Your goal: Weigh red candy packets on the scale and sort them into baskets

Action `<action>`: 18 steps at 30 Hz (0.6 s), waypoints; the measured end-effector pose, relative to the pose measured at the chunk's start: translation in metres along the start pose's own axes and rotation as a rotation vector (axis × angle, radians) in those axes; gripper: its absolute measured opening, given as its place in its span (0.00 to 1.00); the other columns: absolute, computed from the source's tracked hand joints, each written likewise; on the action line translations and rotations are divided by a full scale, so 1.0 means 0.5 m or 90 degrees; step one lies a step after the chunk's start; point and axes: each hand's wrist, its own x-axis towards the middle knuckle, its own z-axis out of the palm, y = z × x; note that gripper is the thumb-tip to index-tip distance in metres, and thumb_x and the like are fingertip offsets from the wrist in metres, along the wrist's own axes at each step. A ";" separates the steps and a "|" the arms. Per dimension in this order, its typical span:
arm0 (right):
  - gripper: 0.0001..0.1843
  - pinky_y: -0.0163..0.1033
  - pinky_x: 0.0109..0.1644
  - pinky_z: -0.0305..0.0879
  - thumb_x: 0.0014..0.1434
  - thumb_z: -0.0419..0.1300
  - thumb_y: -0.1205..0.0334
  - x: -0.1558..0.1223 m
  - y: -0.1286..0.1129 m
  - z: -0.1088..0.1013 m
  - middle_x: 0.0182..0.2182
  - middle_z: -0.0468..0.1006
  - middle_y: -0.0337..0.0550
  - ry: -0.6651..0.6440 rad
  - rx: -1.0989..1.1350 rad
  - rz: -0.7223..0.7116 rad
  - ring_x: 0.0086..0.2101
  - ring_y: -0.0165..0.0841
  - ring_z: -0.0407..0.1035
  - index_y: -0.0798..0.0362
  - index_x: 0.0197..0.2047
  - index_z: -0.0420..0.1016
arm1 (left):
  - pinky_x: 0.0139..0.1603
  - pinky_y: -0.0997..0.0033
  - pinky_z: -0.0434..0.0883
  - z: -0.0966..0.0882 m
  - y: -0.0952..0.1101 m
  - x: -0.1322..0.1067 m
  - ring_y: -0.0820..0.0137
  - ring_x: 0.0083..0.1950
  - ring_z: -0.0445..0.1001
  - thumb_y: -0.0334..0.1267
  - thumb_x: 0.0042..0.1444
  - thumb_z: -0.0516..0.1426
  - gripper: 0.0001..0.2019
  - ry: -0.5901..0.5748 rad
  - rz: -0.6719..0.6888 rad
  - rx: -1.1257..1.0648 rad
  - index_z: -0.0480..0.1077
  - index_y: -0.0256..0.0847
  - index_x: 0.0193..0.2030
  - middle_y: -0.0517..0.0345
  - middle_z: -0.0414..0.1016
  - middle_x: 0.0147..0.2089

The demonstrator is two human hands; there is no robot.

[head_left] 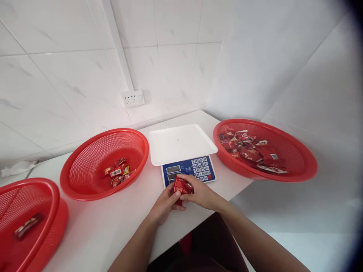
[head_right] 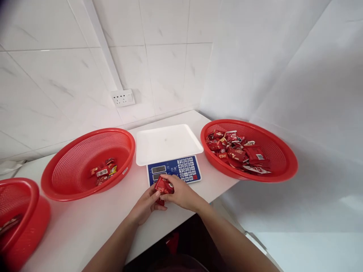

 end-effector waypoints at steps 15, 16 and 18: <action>0.14 0.36 0.25 0.62 0.52 0.59 0.51 0.011 -0.030 -0.056 0.23 0.71 0.36 0.202 0.081 0.078 0.23 0.31 0.67 0.52 0.36 0.70 | 0.27 0.73 0.72 0.009 -0.007 0.001 0.72 0.32 0.71 0.49 0.50 0.59 0.22 0.047 -0.028 -0.048 0.66 0.41 0.50 0.54 0.73 0.36; 0.12 0.35 0.24 0.60 0.52 0.58 0.52 0.023 -0.048 -0.055 0.19 0.68 0.33 0.197 0.030 0.051 0.21 0.30 0.64 0.52 0.33 0.70 | 0.27 0.73 0.72 0.010 -0.009 0.001 0.71 0.32 0.71 0.49 0.51 0.58 0.22 0.034 -0.025 -0.041 0.66 0.40 0.50 0.53 0.73 0.36; 0.10 0.34 0.25 0.59 0.53 0.58 0.54 0.055 -0.091 -0.044 0.16 0.65 0.31 0.155 -0.026 -0.011 0.20 0.28 0.62 0.52 0.29 0.70 | 0.27 0.74 0.72 0.011 -0.012 0.001 0.71 0.32 0.71 0.48 0.52 0.57 0.21 0.021 -0.019 -0.034 0.66 0.40 0.50 0.52 0.73 0.36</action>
